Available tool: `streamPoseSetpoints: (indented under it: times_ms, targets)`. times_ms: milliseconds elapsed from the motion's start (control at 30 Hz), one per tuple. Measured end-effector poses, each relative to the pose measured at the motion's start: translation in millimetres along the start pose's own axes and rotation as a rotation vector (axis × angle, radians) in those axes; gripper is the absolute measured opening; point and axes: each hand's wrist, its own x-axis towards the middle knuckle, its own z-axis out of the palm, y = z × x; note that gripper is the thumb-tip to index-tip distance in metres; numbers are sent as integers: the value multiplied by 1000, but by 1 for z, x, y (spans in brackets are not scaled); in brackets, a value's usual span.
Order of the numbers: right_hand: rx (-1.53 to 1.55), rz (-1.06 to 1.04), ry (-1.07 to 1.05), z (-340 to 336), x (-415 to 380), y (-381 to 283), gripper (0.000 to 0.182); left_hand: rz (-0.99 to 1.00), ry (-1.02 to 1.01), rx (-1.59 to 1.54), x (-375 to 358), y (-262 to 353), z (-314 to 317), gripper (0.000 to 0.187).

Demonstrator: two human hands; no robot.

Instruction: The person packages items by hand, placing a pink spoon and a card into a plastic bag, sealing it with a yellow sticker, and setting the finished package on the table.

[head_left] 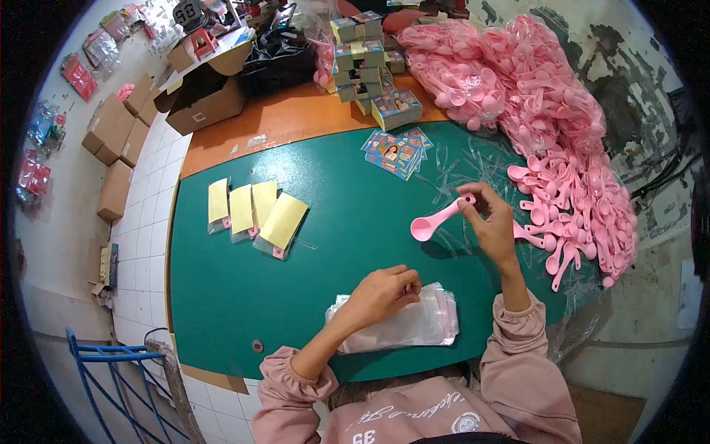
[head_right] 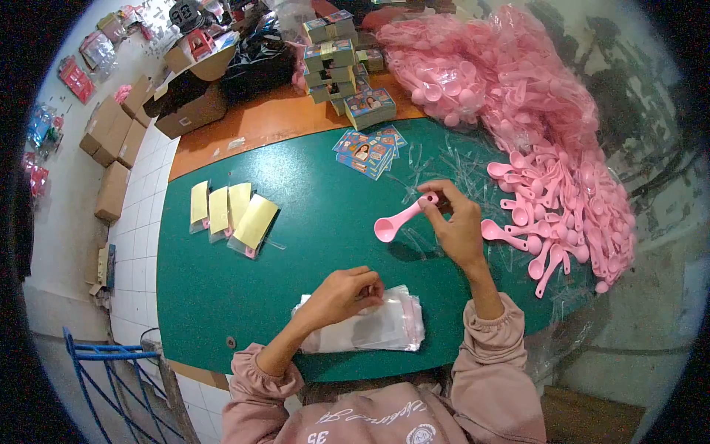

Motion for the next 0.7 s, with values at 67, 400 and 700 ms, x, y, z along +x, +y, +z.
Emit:
streamPoseSetpoints:
  times_ms: [67,400,700]
  targets:
    - [27,33,9,-1,0,2,16,-36,-4,-112,0,2,-5,20]
    - [107,48,0,3,-4,0,16,-102,178,-761,1,-33,-24,12]
    - [282,62,-27,10,-10,-4,16,-337,420,-940,5,-29,-26,28]
